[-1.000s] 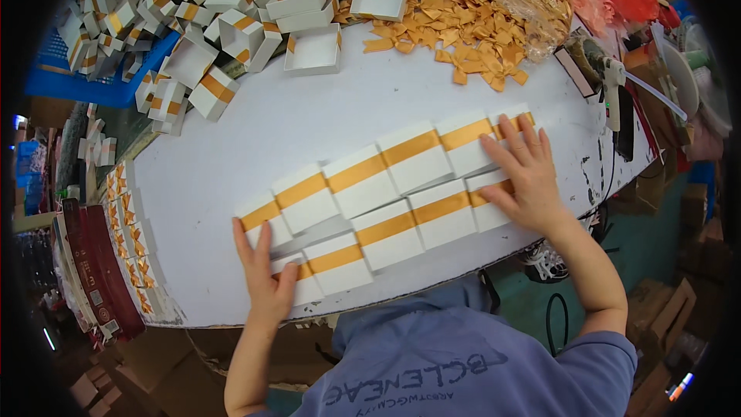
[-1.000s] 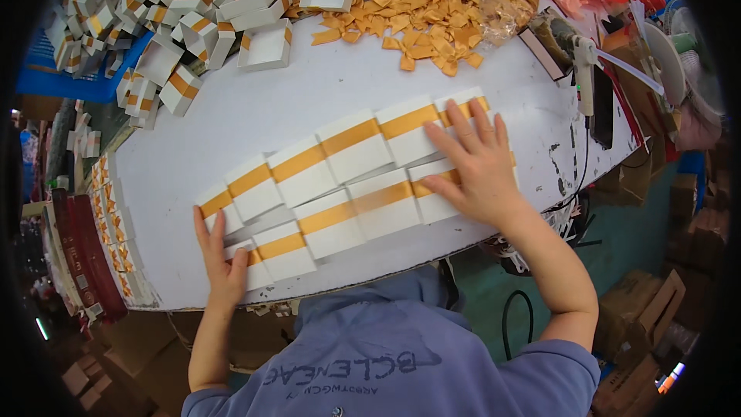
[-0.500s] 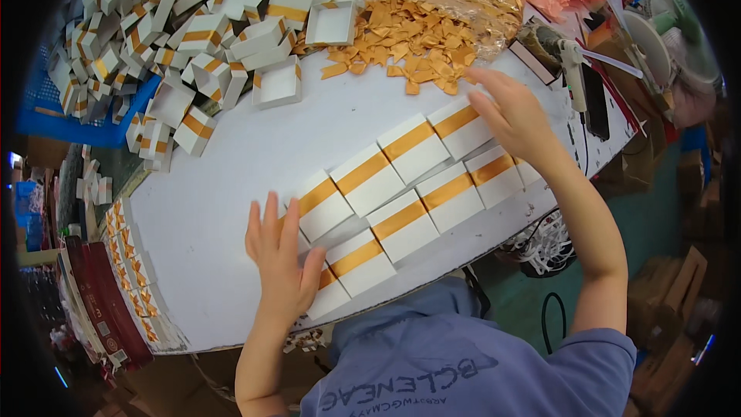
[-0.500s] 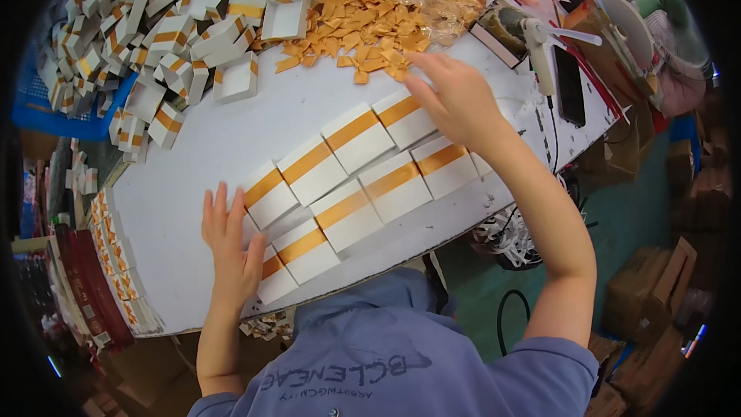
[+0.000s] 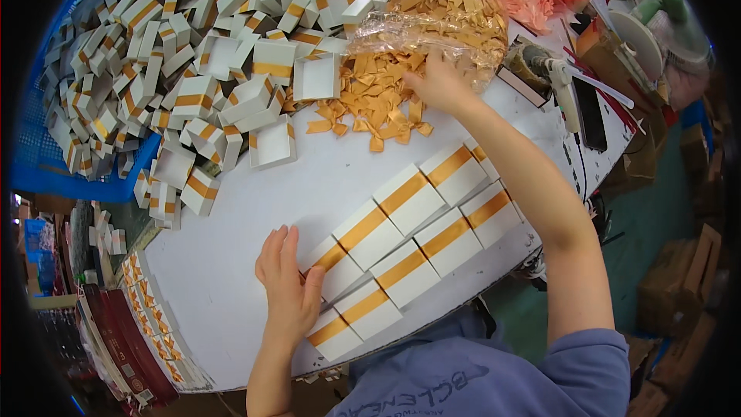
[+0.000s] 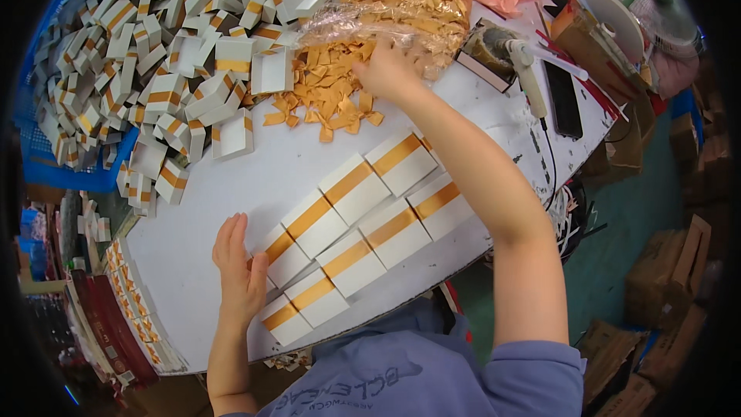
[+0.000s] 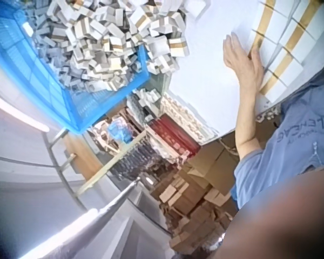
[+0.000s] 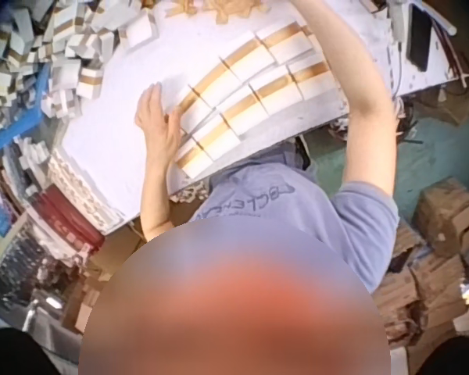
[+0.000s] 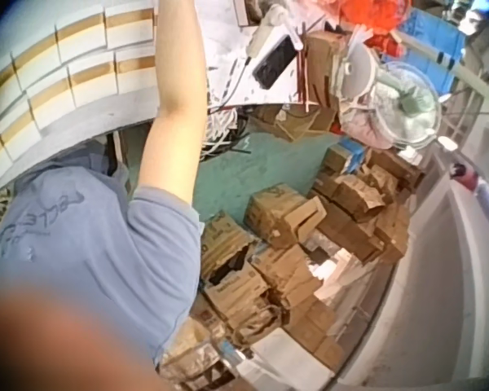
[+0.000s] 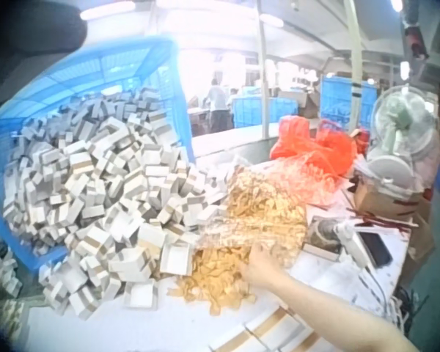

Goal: Applying decorative bows to small gift boxes using a hot glue gun.

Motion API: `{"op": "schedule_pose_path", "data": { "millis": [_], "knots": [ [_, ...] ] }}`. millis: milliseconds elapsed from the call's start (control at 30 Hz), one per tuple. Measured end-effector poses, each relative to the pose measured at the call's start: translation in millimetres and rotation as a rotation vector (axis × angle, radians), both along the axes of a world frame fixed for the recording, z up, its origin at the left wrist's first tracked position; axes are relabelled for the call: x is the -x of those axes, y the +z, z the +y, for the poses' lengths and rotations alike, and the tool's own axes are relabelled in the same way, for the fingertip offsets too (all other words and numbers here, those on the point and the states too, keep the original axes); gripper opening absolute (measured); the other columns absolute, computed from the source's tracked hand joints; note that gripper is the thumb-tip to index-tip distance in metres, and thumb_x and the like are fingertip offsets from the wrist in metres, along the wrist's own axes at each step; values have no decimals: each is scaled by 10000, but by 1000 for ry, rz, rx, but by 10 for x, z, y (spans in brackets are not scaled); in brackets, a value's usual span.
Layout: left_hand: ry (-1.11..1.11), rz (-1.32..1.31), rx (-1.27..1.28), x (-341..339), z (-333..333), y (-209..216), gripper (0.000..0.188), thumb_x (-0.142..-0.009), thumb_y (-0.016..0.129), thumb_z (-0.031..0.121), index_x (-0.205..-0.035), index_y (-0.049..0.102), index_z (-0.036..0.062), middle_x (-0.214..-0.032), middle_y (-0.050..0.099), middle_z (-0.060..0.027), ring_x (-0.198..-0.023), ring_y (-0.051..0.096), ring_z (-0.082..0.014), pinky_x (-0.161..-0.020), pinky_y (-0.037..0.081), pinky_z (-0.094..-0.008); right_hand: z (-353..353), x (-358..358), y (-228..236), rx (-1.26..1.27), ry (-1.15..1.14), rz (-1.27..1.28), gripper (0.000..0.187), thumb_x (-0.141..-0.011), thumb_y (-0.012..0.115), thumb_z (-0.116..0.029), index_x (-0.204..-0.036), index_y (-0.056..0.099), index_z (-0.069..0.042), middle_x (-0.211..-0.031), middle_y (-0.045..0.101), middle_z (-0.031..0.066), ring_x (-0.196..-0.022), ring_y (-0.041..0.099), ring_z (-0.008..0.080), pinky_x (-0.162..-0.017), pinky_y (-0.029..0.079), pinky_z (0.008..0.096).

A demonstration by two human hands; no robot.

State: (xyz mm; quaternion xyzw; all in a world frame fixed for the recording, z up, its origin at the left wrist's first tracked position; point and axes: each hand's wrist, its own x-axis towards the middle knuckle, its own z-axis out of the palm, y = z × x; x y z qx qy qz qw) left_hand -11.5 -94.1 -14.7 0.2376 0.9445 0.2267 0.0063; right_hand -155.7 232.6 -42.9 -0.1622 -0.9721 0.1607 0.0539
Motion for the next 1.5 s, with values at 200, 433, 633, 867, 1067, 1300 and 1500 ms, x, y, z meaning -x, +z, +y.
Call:
{"op": "schedule_pose_path", "data": {
  "millis": [200,433,633,867,1067,1300,1500],
  "knots": [
    [-154,-49,-48,260,279,64,549,-808,570,182,-1283,370,-7,-1314,351,-194,-1228,309,-346,-1011,187,-441,-307,324,59,255,-149,-97,675,-800,543,-462,-1286,367,-28,-1337,341,262,-1272,191,493,-1021,130,592],
    [-286,2,-75,559,527,-10,554,-808,586,215,-1277,383,2,-1304,366,-185,-1232,308,-353,-1004,205,-449,-462,109,173,323,91,8,594,-805,557,-368,-1265,391,-29,-1315,333,288,-1182,365,465,-968,343,464],
    [-293,41,75,613,417,34,527,-808,594,237,-1257,423,19,-1298,389,-181,-1218,324,-365,-992,220,-461,137,-1179,239,94,392,613,370,-702,653,-88,-1045,522,-44,-1100,498,185,-1042,473,355,-887,387,427],
    [-551,48,101,980,860,30,444,-852,534,259,-1263,457,110,-1312,414,-116,-1239,326,-331,-1006,216,-468,1483,-1696,202,-138,-311,540,544,-696,673,-180,-1142,416,-5,-947,552,166,-907,526,344,-837,388,415],
    [-484,264,453,1163,940,-190,417,-887,461,349,-1279,449,208,-1359,385,-73,-1282,279,-314,-1023,166,-496,1588,-1401,122,204,-317,307,487,-694,587,-174,-1137,452,-23,-875,617,225,-815,607,375,-734,462,397],
    [-381,60,205,596,516,135,514,-844,548,322,-1292,415,105,-1328,401,-132,-1243,324,-332,-1008,211,-464,1605,-1405,157,370,-303,593,439,-691,557,-88,-1105,480,37,-892,607,176,-775,608,261,-719,468,326],
    [-275,-38,163,73,108,156,628,-767,624,179,-1319,360,39,-1345,366,-166,-1246,325,-340,-1016,239,-432,1226,-1854,282,665,-309,506,281,-774,595,-85,-1018,499,16,-635,491,4,-518,446,72,-477,350,200]
  ]
}}
